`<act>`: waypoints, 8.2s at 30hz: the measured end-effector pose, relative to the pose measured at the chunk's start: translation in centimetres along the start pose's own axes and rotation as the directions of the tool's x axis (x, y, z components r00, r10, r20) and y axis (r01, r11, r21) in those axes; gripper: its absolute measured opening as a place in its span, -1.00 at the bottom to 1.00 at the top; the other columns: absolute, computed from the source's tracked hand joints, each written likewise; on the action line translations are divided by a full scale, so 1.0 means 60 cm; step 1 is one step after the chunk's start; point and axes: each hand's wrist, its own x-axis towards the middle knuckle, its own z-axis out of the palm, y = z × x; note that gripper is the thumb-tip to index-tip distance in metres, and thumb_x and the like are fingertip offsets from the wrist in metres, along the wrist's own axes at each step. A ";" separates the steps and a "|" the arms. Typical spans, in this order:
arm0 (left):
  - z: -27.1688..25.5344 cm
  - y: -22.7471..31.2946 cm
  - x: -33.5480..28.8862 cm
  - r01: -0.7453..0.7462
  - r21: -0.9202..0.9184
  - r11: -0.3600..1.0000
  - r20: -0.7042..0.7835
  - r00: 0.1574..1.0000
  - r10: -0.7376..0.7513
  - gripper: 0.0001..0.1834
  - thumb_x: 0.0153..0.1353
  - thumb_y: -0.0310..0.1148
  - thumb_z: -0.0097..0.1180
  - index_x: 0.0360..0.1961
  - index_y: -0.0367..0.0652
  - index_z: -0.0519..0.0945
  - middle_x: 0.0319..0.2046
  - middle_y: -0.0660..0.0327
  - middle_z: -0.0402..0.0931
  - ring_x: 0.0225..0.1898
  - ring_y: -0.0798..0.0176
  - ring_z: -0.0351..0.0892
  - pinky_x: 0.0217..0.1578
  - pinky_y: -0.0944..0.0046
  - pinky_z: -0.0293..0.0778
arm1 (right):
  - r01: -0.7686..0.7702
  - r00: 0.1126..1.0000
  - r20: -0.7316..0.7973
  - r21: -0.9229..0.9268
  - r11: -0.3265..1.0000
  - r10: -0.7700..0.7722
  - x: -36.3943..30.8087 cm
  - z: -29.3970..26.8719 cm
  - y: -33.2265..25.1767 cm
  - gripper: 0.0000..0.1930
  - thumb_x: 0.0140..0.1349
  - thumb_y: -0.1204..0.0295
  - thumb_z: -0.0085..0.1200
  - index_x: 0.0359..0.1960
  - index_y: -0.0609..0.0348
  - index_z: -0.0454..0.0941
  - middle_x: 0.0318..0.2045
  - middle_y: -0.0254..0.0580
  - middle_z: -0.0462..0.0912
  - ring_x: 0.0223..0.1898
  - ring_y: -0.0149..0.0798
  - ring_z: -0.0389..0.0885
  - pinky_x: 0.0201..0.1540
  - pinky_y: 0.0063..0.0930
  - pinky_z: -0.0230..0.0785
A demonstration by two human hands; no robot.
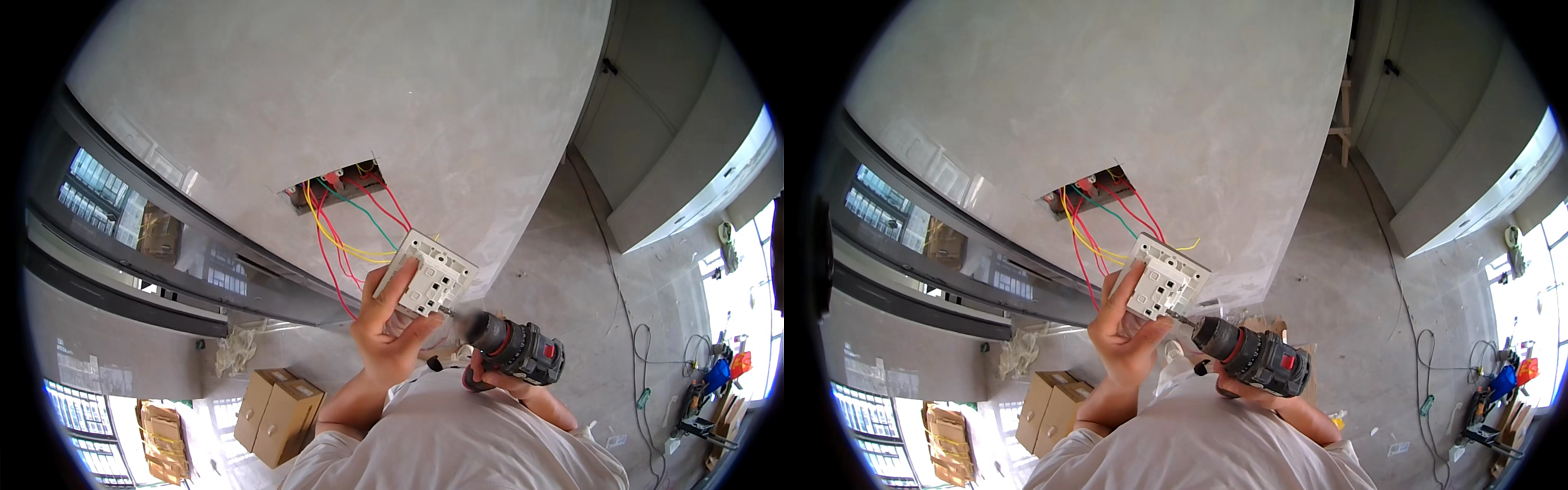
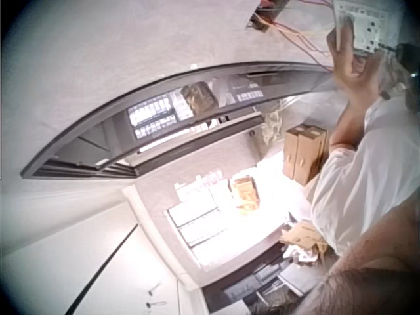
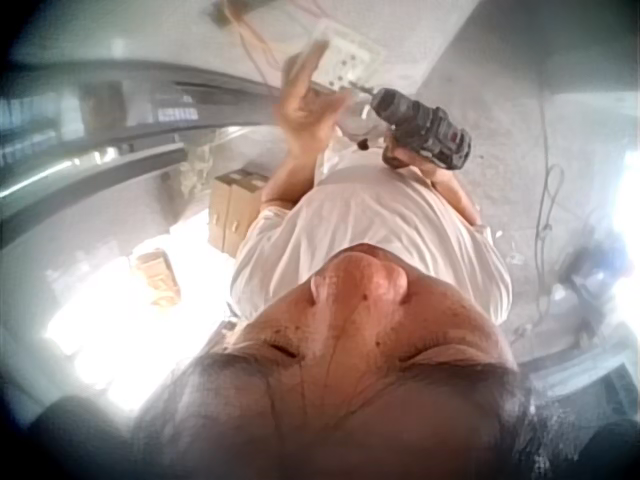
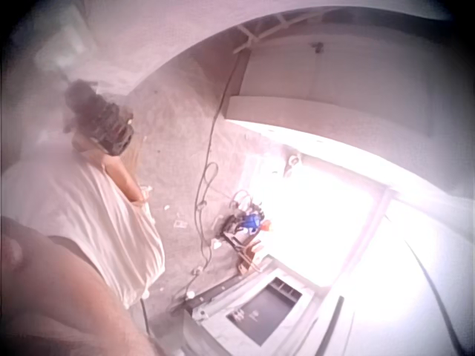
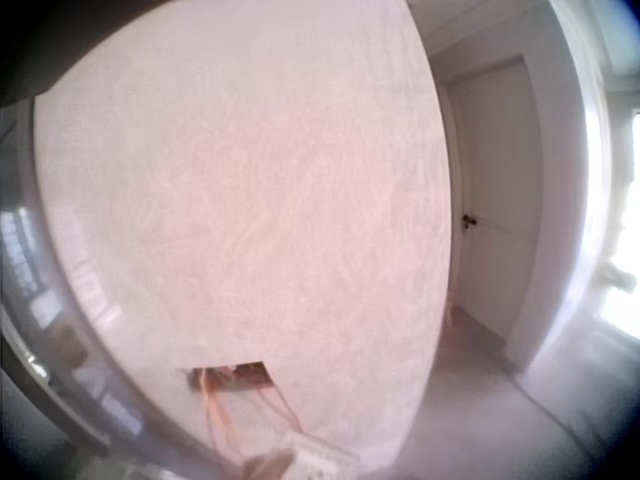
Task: The person installs electrical outlets into a wall cavity. They use a power drill to secure the outlet to the wall, strip the ends of colored wires with pliers, and connect the wires to the terminal screws on the back of the outlet. The person repeats this process for multiple outlets in the same wall section.
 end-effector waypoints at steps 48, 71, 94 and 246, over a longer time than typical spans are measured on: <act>-0.005 -0.010 0.028 0.089 -0.211 0.973 0.042 0.996 -0.082 -0.20 0.12 -0.67 0.35 0.40 -0.50 0.30 0.25 0.05 0.30 0.28 0.17 0.42 0.26 0.23 0.37 | -0.014 0.996 -0.084 -0.098 0.995 0.006 -0.004 -0.001 -0.001 -0.65 0.00 0.49 0.29 -0.10 -0.05 0.69 -0.26 -0.31 0.73 -0.31 -0.20 0.70 -0.24 -0.34 0.55; 0.020 -0.010 -0.020 0.051 -0.128 0.990 -0.021 0.998 -0.054 -0.23 0.11 -0.82 0.22 0.40 -0.46 0.33 0.22 0.00 0.35 0.25 0.15 0.45 0.24 0.23 0.38 | 0.045 0.998 0.030 0.154 0.987 -0.050 -0.012 -0.003 -0.013 -0.80 0.13 0.52 0.33 -0.20 0.10 0.64 -0.38 -0.35 0.67 -0.35 -0.37 0.65 -0.22 -0.41 0.53; 0.024 -0.001 -0.026 0.042 -0.118 0.992 -0.005 0.999 -0.043 -0.24 0.13 -0.81 0.23 0.40 -0.46 0.32 0.23 -0.02 0.36 0.24 0.15 0.45 0.23 0.23 0.40 | 0.031 1.000 0.001 0.116 0.993 -0.031 -0.029 -0.002 0.004 -0.82 0.12 0.50 0.36 -0.26 0.08 0.63 -0.40 -0.38 0.65 -0.36 -0.38 0.61 -0.23 -0.41 0.49; -0.490 -1.069 -0.603 0.907 -0.370 -0.200 -0.058 -0.238 -0.970 -0.73 -0.08 -0.77 -0.12 -0.32 -0.33 0.46 -0.35 0.07 0.46 -0.35 0.02 0.49 -0.21 0.04 0.53 | -0.058 0.036 -0.982 0.186 0.981 0.188 -0.183 0.135 0.645 0.03 -0.09 0.00 0.58 0.38 0.04 0.23 0.38 0.11 0.27 0.39 0.24 0.32 0.40 0.13 0.24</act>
